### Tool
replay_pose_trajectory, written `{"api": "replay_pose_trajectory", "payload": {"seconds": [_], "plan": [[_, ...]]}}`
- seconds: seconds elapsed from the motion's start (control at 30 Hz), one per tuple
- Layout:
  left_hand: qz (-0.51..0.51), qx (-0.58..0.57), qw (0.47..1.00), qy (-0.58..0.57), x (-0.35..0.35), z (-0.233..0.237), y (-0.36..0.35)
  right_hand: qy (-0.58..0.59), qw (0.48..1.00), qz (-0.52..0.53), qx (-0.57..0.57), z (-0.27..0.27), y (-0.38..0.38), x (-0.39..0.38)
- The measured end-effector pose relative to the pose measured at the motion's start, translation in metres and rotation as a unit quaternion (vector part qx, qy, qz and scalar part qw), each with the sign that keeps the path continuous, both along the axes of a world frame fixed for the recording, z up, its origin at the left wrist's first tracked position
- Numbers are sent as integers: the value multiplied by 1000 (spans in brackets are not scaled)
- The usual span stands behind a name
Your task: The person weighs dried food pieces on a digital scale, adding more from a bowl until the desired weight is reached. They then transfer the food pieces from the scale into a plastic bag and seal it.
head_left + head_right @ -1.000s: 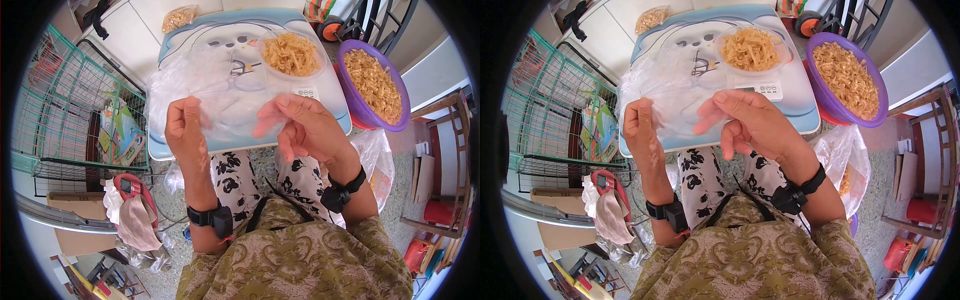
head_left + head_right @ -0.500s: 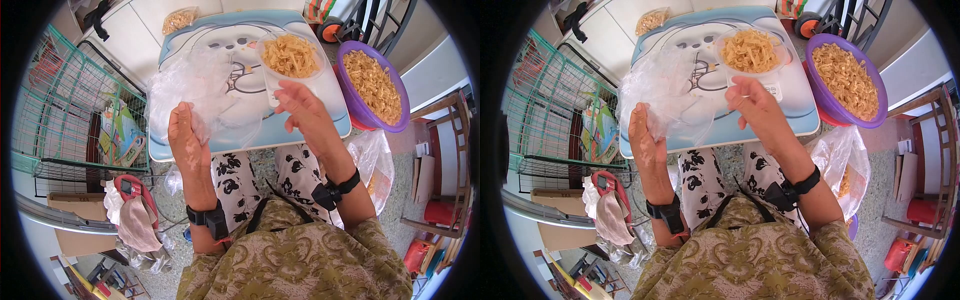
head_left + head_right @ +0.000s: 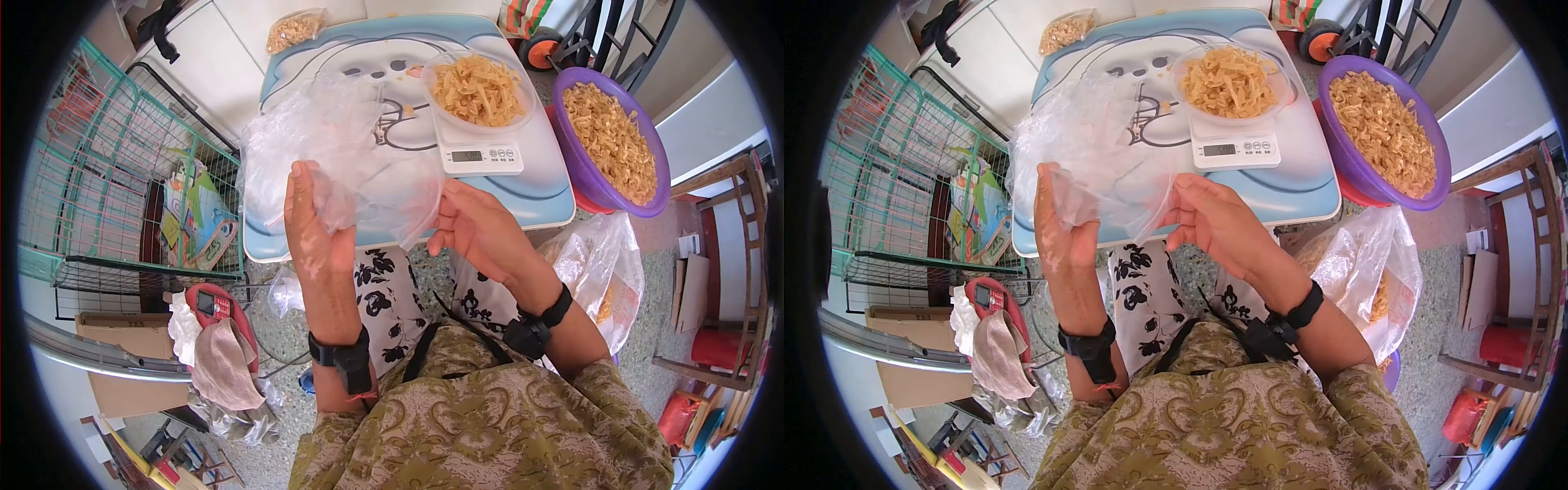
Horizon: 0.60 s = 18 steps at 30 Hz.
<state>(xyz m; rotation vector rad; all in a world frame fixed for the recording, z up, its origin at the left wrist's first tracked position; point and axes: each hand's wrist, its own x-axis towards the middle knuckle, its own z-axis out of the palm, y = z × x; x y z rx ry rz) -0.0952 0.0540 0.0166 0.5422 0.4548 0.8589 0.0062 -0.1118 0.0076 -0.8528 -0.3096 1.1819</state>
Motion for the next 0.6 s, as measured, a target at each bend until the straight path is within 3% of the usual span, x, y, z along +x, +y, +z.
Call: {"api": "replay_pose_trajectory", "payload": {"seconds": [0.03, 0.07, 0.13, 0.27, 0.37, 0.43, 0.47, 0.53, 0.6], "plan": [[65, -41, 994, 73, 3, 6, -4, 0, 1000, 0, 0, -1, 1, 0], [65, -41, 994, 73, 0, 0, -1, -18, 1000, -14, 5, -2, 1, -1], [-38, 47, 998, 18, -8, -15, 6, -35, 999, -30, 8, -2, 2, -2], [-6, 108, 991, 81, -9, -30, 12, -127, 987, -96, -12, 3, 1, -1], [82, 176, 966, 169, -10, -39, 25, -217, 963, -150, -47, 19, 0, 1], [196, 269, 905, 266, -8, -31, 22, -281, 940, -178, -80, 22, 2, 3], [195, 268, 905, 267, -9, -21, 17, -321, 923, -194, -81, 22, 5, 4], [50, 326, 921, 207, -16, 1, 3, -361, 906, -205, -82, 18, 10, 5], [7, 367, 905, 213, -12, 13, -13, -462, 853, -230, -79, 8, 16, 8]]}}
